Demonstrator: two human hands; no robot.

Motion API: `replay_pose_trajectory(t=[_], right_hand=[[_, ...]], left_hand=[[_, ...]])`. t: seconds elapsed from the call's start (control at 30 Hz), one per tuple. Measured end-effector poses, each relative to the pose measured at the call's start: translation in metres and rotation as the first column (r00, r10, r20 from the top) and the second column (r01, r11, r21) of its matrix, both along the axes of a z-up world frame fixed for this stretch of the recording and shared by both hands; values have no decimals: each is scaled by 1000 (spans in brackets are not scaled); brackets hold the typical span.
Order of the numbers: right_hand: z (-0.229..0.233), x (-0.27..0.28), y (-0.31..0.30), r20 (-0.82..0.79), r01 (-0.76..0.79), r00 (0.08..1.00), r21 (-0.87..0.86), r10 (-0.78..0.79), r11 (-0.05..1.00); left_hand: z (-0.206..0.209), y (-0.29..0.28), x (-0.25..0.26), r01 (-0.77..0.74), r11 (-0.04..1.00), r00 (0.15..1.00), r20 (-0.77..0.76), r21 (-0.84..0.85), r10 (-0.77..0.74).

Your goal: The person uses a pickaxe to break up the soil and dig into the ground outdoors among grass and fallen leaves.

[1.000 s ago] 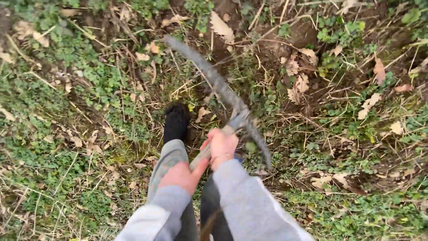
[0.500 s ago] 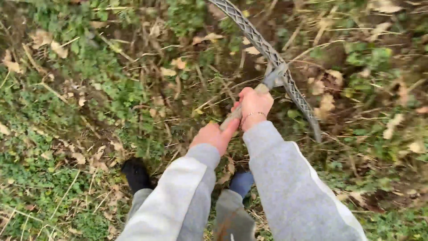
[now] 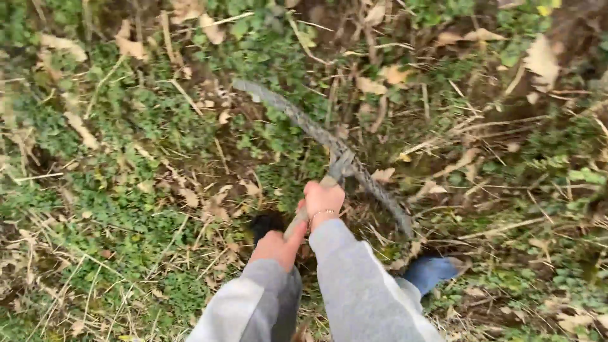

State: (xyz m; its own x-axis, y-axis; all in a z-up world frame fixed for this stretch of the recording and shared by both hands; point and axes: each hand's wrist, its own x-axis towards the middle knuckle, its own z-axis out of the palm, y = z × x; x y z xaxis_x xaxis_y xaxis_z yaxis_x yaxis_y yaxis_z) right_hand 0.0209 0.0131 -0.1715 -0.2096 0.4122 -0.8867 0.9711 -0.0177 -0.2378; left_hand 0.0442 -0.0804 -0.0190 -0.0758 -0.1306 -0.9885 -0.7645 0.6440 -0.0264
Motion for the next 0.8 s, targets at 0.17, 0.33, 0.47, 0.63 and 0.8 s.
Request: replay_pose_trajectory(t=[0.17, 0.33, 0.47, 0.63, 0.8], right_hand=[[76, -14, -55, -30, 266, 962, -107, -270, 958], [117, -73, -53, -208, -159, 963, 60, 168, 985], [102, -160, -38, -393, -176, 891, 164, 228, 971], [69, -233, -42, -372, -304, 815, 377, 444, 875], [66, -209, -78, -200, -334, 878, 394, 435, 856]], left_hand=[[-7, -44, 24, -130, 989, 991, 31, -70, 132], [13, -55, -50, -151, 983, 980, -117, 101, 163], [20, -43, -131, -159, 969, 944, -258, 190, 206], [15, -49, -188, -240, 923, 889, -315, 301, 333], [38, -84, -175, -308, 899, 915, -162, 310, 369]])
